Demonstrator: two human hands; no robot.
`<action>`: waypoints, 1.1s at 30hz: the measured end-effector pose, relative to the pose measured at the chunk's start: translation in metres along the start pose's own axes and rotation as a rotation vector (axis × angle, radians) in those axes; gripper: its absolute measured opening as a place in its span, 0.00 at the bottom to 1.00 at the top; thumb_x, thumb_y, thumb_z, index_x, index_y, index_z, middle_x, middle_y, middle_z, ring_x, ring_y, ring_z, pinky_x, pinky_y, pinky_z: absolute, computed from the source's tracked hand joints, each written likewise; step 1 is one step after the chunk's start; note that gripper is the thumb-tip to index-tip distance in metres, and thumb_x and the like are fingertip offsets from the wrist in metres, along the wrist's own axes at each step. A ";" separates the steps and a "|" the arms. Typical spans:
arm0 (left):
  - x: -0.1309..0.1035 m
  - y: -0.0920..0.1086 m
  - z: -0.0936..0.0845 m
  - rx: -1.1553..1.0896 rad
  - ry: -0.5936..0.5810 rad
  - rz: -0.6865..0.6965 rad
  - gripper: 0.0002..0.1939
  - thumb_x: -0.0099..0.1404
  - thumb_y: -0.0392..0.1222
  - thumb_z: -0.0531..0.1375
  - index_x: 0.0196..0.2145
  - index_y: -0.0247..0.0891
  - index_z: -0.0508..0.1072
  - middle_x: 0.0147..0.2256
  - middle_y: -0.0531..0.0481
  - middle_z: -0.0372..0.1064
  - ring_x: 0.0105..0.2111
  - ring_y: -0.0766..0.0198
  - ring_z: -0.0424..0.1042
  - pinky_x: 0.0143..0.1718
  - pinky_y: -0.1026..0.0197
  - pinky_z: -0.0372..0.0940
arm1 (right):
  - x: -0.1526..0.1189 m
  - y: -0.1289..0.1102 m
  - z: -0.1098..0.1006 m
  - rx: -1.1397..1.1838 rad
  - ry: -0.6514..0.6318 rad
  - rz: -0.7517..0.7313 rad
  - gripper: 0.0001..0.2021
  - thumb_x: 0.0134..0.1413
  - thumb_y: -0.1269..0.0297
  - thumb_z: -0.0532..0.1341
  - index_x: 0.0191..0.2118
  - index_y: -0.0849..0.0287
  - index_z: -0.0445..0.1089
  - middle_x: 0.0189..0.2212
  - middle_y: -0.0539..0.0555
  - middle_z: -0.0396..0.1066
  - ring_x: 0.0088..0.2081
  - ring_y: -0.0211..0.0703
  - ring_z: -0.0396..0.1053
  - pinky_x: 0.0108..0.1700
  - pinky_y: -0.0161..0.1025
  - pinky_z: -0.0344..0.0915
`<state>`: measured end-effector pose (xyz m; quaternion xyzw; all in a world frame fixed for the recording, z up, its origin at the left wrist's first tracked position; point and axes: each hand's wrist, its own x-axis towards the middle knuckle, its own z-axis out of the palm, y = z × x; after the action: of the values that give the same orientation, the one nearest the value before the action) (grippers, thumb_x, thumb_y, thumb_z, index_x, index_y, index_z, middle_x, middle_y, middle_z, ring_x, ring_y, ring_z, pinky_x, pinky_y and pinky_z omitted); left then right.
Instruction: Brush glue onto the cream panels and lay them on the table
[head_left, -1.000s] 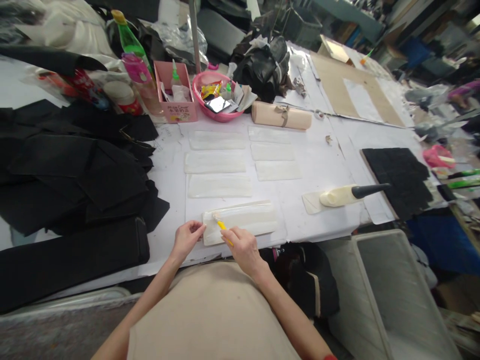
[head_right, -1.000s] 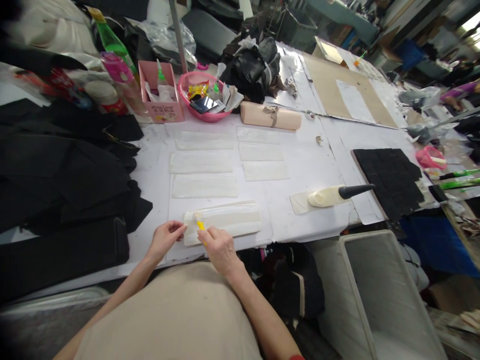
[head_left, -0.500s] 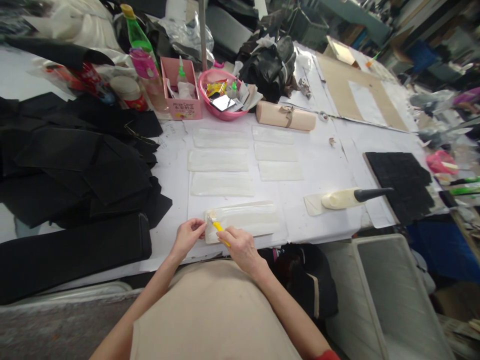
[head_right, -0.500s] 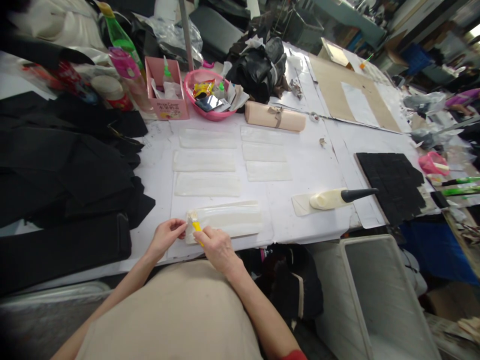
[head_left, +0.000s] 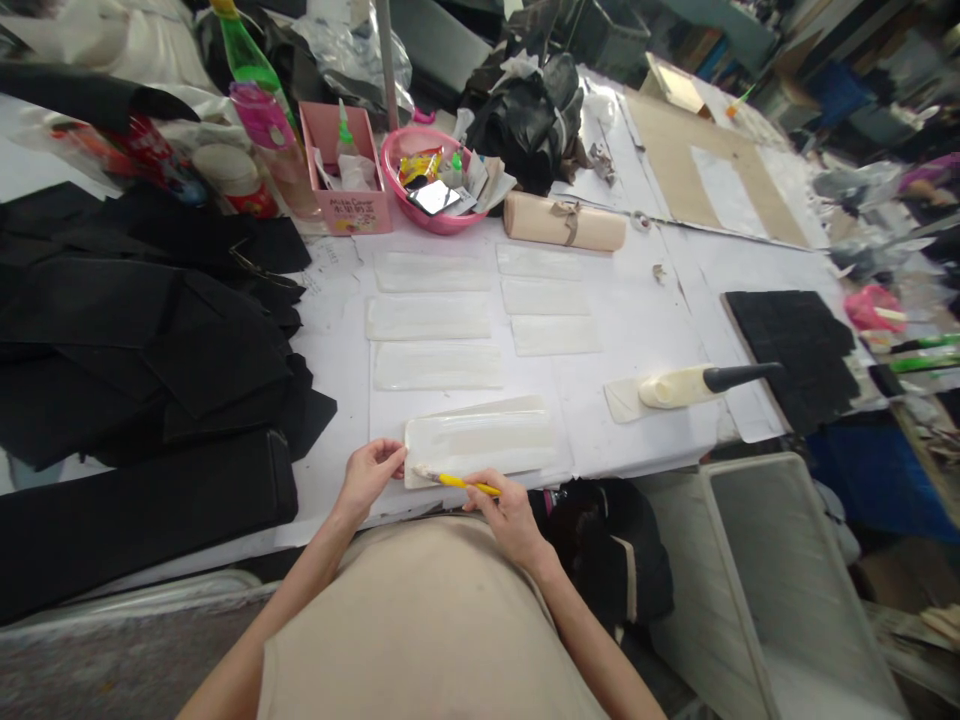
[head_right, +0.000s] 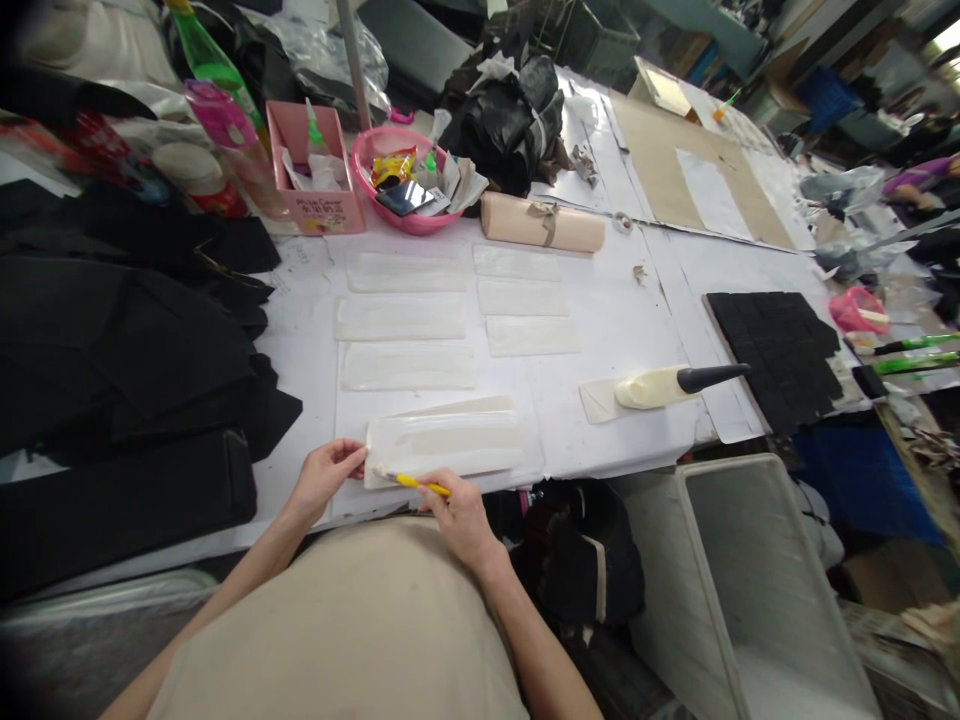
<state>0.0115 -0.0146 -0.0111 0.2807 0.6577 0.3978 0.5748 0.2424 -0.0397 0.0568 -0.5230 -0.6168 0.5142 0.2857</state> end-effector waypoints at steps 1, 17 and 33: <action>0.000 0.000 0.000 0.005 -0.002 -0.002 0.20 0.47 0.53 0.67 0.29 0.32 0.72 0.24 0.51 0.70 0.23 0.66 0.68 0.26 0.62 0.66 | 0.000 0.000 0.001 0.060 0.044 0.030 0.09 0.63 0.59 0.58 0.43 0.56 0.71 0.29 0.49 0.73 0.29 0.39 0.75 0.36 0.34 0.69; 0.003 0.000 0.001 0.068 0.013 0.026 0.19 0.47 0.54 0.66 0.27 0.34 0.71 0.23 0.52 0.69 0.23 0.66 0.67 0.25 0.63 0.64 | 0.002 0.013 -0.013 0.204 0.540 0.161 0.14 0.60 0.53 0.59 0.41 0.60 0.68 0.24 0.48 0.72 0.23 0.38 0.73 0.27 0.34 0.70; 0.001 -0.010 0.005 0.128 0.111 0.068 0.18 0.49 0.54 0.64 0.27 0.35 0.71 0.22 0.52 0.68 0.21 0.67 0.64 0.20 0.65 0.60 | 0.036 0.033 -0.003 0.508 0.637 0.240 0.17 0.56 0.50 0.61 0.40 0.60 0.66 0.22 0.47 0.72 0.21 0.40 0.75 0.23 0.32 0.69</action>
<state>0.0174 -0.0179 -0.0205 0.3164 0.7026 0.3892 0.5046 0.2465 -0.0070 0.0206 -0.6371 -0.2860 0.4920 0.5199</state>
